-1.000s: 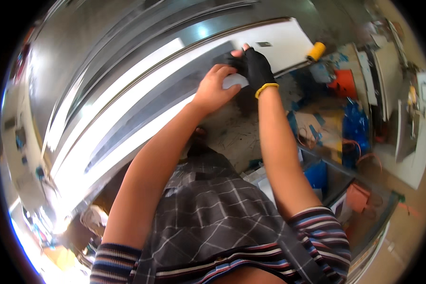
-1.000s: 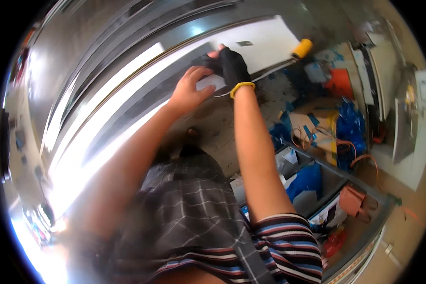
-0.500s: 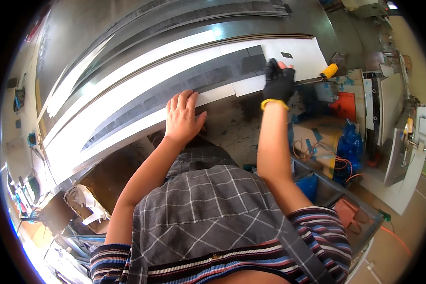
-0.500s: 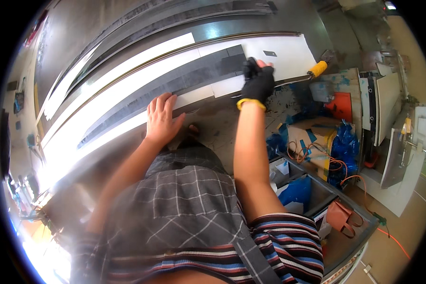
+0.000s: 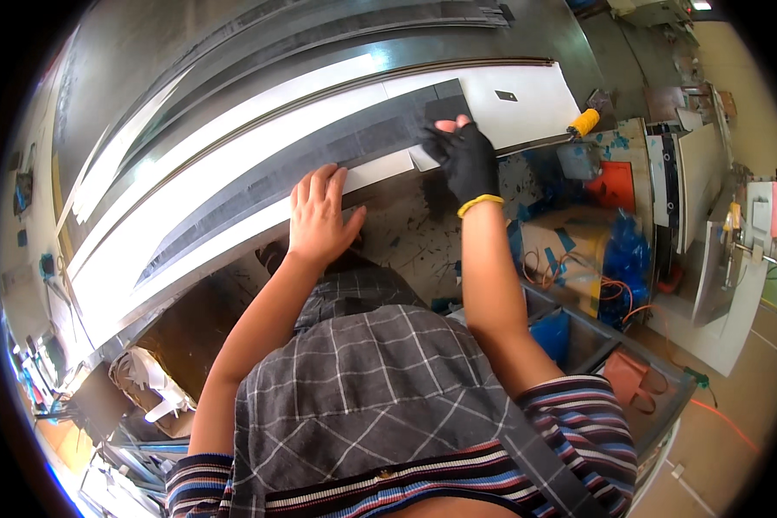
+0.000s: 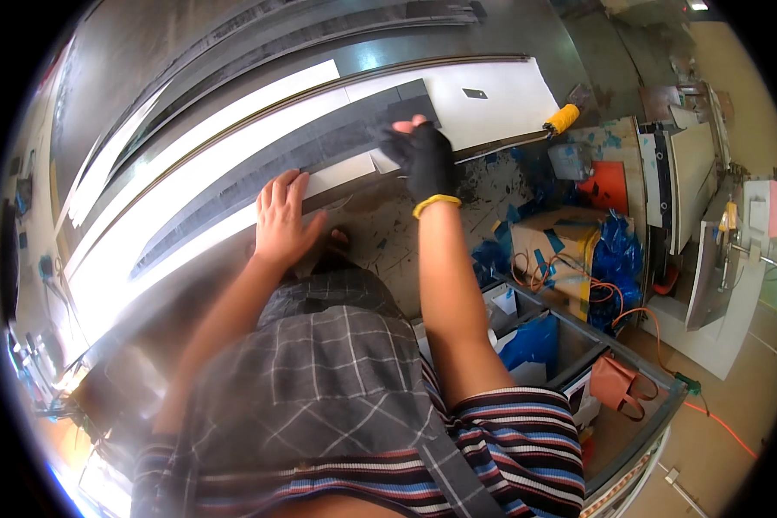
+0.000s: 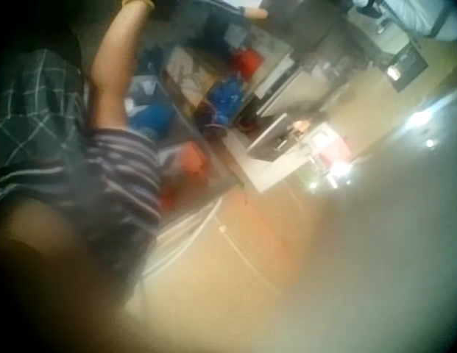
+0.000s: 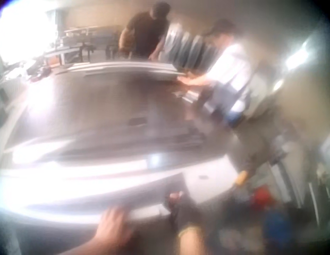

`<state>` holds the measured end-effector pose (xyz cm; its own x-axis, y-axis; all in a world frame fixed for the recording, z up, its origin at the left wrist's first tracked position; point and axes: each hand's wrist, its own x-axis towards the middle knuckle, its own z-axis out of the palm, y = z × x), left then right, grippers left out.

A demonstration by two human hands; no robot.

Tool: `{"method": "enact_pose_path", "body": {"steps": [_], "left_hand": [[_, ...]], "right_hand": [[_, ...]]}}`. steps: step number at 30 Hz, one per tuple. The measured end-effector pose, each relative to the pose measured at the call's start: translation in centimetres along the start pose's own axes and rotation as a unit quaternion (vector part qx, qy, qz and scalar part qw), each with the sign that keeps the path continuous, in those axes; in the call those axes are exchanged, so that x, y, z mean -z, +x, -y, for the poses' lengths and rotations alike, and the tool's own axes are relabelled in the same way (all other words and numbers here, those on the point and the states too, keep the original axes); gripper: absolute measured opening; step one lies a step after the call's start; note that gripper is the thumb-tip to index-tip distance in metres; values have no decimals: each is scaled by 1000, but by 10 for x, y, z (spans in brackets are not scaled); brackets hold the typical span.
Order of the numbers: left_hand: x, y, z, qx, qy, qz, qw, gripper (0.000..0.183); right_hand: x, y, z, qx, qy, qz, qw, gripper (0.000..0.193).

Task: The person applies liquid from a container to metal strips using a brush. They pick up individual strips, coat them on both sides, and place them on a workbench.

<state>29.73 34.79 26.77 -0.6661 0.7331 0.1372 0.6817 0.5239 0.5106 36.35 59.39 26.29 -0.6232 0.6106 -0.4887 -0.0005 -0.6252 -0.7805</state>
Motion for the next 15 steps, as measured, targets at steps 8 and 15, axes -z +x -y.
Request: {"method": "enact_pose_path", "body": {"steps": [8,15], "left_hand": [[-1,0,-1,12,11,11,1000,64],[-2,1,-1,14,14,13,1000,65]], "right_hand": [[12,25,10,3,36,-11,999,27],[44,43,30,119,192,-85,971,33]]}}
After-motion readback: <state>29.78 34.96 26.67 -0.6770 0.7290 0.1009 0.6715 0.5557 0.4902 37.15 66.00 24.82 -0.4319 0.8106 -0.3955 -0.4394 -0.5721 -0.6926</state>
